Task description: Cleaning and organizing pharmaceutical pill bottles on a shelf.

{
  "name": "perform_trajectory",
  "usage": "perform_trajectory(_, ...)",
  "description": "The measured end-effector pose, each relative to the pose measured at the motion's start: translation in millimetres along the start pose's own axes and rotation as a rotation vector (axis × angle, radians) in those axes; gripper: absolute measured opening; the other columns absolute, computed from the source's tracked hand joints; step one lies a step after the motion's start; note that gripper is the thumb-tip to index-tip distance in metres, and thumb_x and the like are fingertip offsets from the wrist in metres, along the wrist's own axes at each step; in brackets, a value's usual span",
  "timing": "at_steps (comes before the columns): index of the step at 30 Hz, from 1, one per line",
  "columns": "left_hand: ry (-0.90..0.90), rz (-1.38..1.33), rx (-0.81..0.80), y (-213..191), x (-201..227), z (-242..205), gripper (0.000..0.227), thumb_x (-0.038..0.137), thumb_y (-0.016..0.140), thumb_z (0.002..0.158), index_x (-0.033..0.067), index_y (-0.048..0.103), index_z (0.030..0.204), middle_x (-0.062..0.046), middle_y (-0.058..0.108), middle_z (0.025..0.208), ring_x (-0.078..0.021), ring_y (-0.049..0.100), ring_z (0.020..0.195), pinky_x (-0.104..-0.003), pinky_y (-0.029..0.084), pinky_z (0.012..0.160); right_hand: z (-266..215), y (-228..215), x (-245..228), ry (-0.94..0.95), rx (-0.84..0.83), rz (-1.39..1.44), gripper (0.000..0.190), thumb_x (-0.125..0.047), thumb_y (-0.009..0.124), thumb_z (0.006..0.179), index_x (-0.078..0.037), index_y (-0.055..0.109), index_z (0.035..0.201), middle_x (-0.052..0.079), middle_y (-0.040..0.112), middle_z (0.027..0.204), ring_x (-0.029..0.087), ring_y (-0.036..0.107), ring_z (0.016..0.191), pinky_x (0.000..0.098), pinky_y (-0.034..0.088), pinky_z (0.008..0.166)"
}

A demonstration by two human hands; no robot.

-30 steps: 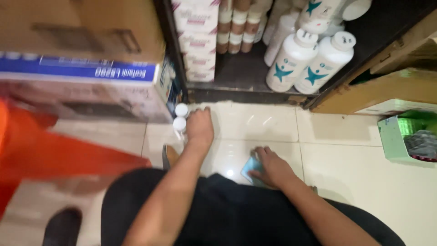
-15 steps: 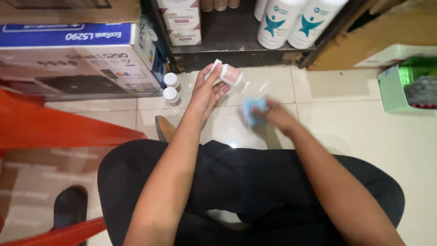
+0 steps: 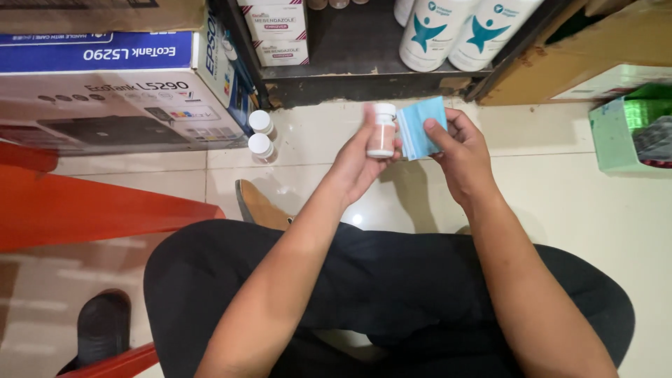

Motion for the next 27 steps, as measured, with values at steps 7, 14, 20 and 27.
perform_trajectory(7,0.114,0.285,0.086,-1.7,6.4,-0.5,0.065,0.024,0.093,0.076,0.0065,0.056,0.126,-0.006,0.061,0.097,-0.0186,0.068,0.082,-0.033,0.062,0.076,8.2,-3.7,6.8,0.068,-0.056,0.043,0.048,-0.021,0.085,0.088,-0.010,0.064,0.130,0.002,0.070,0.096,0.009,0.069,0.081,0.0251,0.059,0.079)
perform_trajectory(14,0.156,0.170,0.131,0.5,18.2,-2.8,0.055,0.012,0.089,0.077,0.0040,0.059,0.121,-0.009,0.067,0.094,-0.0224,0.075,0.078,-0.037,0.066,0.073,12.9,-9.1,14.5,0.119,-0.056,0.213,0.047,-0.023,0.081,0.091,-0.008,0.063,0.131,0.005,0.074,0.103,0.012,0.075,0.085,0.0270,0.064,0.086)
perform_trajectory(20,0.369,0.427,0.275,-5.0,42.8,-4.2,0.054,0.012,0.090,0.074,0.0029,0.063,0.121,-0.016,0.068,0.095,-0.0239,0.074,0.081,-0.036,0.070,0.072,8.1,-5.9,-1.2,-0.460,0.010,-0.428,0.036,-0.014,0.081,0.099,-0.010,0.061,0.128,0.008,0.064,0.113,0.021,0.064,0.104,0.0322,0.054,0.091)
perform_trajectory(27,0.149,0.284,-0.036,34.1,36.3,-19.2,0.051,0.028,0.084,0.084,0.0015,0.060,0.121,-0.011,0.068,0.103,-0.0221,0.076,0.091,-0.041,0.067,0.084,-0.2,25.8,29.5,0.004,-0.168,0.184,0.029,-0.034,0.071,0.100,-0.013,0.057,0.115,0.000,0.065,0.106,0.011,0.067,0.094,0.0261,0.055,0.087)
Point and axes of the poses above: each hand's wrist, its own z-axis towards the middle knuckle, its own y-axis out of the palm, x = y × z, the point moved 8 cm from there along z, towards the middle knuckle
